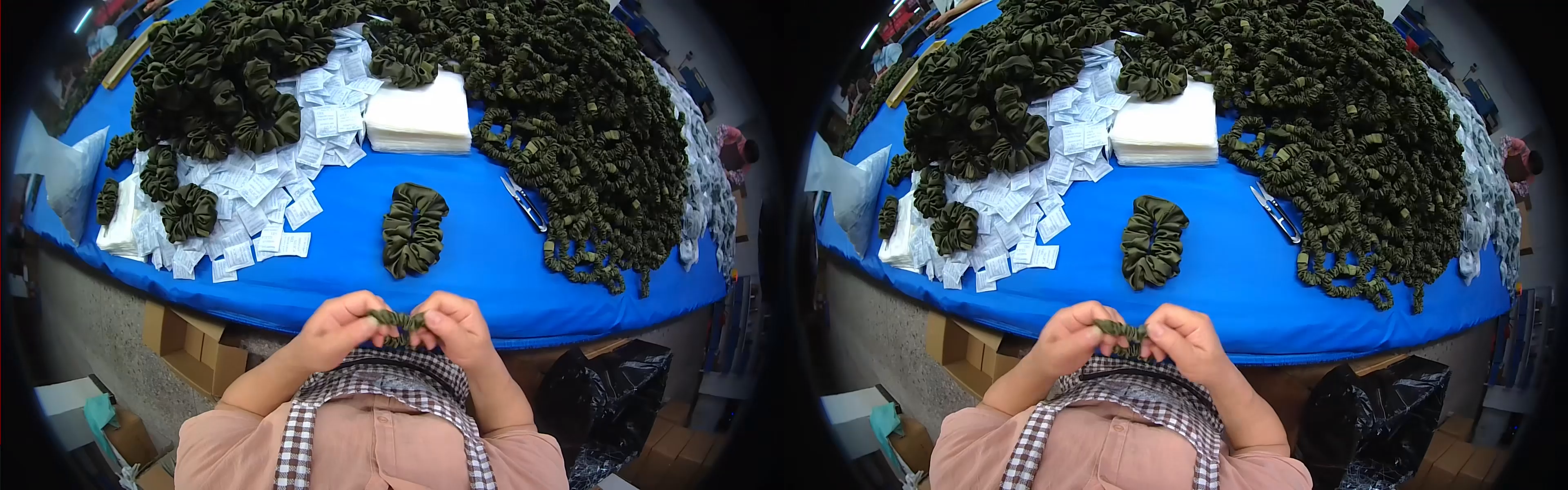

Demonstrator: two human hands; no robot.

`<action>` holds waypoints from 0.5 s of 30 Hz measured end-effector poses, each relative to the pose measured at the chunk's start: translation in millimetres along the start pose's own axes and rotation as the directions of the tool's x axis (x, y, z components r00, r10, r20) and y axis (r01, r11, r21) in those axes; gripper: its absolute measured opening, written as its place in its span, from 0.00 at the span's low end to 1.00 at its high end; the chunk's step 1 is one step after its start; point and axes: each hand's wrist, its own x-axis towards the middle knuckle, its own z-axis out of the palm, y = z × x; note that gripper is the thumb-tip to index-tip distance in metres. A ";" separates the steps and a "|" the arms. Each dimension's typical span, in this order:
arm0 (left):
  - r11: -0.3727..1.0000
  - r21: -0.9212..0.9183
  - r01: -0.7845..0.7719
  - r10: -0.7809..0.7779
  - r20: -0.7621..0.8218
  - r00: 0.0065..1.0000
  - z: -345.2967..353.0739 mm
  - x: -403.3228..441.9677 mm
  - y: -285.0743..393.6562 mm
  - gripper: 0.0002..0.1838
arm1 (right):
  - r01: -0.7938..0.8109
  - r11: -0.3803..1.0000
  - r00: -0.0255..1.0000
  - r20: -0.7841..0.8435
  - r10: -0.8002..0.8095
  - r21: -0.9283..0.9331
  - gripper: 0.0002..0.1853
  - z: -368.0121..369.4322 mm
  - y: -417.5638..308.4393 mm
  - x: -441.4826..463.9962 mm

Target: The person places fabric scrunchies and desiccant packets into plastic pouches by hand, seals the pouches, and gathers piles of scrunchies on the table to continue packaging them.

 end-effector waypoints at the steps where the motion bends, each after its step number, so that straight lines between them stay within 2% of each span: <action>1: 0.988 0.150 0.029 -0.032 0.021 0.999 3.8 1.5 3.7 0.05 | -0.054 0.987 0.997 0.040 0.061 -0.153 0.06 2.1 -4.9 0.8; 3: 0.895 0.441 0.067 -0.101 0.053 0.994 8.2 3.8 9.2 0.05 | -0.130 0.883 0.977 0.091 0.191 -0.452 0.05 4.2 -12.3 1.9; 4: 0.895 0.442 0.063 -0.097 0.056 0.994 7.9 3.0 9.2 0.05 | -0.127 0.881 0.978 0.091 0.188 -0.455 0.05 3.4 -13.6 -0.2; 8: 0.969 0.243 0.052 -0.068 0.058 0.996 3.2 -4.4 5.0 0.04 | -0.069 0.965 0.995 0.054 0.085 -0.254 0.07 -0.5 -15.4 -14.0; 9: 0.969 0.244 0.050 -0.065 0.057 0.996 3.3 -2.4 6.3 0.04 | -0.068 0.964 0.995 0.057 0.085 -0.256 0.07 0.2 -16.9 -11.9; 13: 0.950 0.311 0.006 0.011 -0.052 0.999 8.8 20.2 18.9 0.03 | -0.094 0.981 0.991 -0.115 0.075 -0.169 0.07 11.6 -31.2 8.4; 15: 0.891 0.451 -0.049 0.126 -0.143 0.982 12.2 45.4 26.5 0.04 | 0.029 0.901 0.992 -0.098 -0.079 -0.434 0.06 15.4 -43.5 36.6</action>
